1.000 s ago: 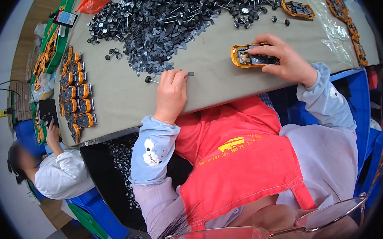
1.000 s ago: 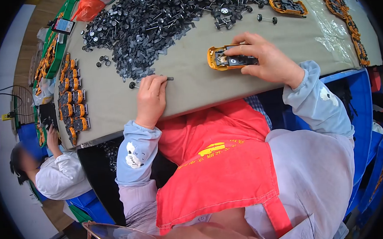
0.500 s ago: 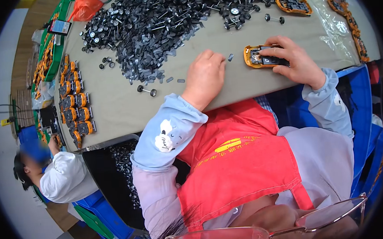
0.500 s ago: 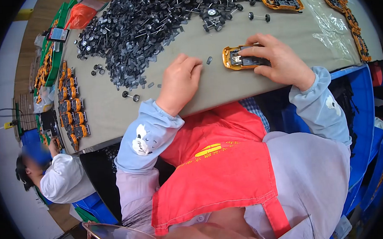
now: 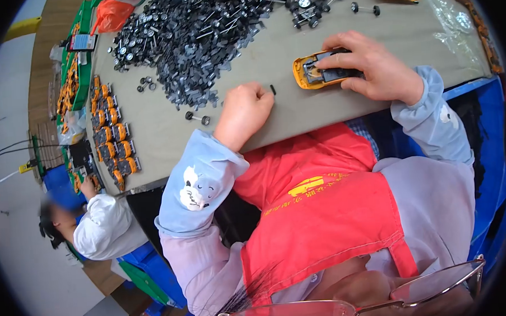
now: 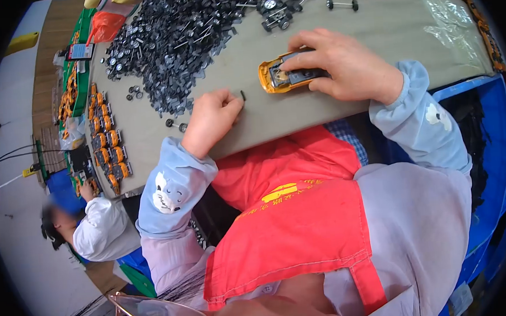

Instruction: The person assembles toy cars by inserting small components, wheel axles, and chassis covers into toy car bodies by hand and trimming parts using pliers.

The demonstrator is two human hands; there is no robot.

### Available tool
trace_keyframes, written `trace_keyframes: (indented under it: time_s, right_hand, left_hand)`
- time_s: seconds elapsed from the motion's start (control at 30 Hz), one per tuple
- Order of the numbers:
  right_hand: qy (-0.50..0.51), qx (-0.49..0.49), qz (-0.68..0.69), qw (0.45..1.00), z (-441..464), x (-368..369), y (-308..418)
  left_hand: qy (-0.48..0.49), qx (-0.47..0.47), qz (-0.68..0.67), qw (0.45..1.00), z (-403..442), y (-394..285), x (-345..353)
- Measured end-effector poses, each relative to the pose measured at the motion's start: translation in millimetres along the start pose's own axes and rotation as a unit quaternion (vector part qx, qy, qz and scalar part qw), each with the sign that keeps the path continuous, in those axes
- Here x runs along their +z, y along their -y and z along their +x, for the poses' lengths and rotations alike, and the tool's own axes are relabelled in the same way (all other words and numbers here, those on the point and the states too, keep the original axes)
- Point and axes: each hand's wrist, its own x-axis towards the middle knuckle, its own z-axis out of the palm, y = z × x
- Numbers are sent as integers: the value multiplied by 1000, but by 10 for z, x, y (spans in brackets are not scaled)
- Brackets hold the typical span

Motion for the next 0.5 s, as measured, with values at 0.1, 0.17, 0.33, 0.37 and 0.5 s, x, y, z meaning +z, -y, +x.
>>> trace_keyframes:
  time_s: [0.1, 0.17, 0.33, 0.37, 0.5]
  right_hand:
    - [27, -10, -16, 999, 111, 37, 8]
    - [37, -9, -25, 999, 142, 43, 8]
    - [38, -5, -15, 999, 159, 50, 14]
    - [36, -6, -15, 999, 165, 51, 11]
    - [70, 11, 5, 997, 181, 15, -28]
  left_hand:
    - [19, -50, -69, 996, -190, -34, -87]
    - [-89, 113, -19, 989, -267, 129, -18]
    - [-111, 319, 70, 939, -28, 256, -41]
    - [-100, 349, 89, 928, 29, 270, -49]
    - [-24, 441, 139, 886, 168, 272, -198]
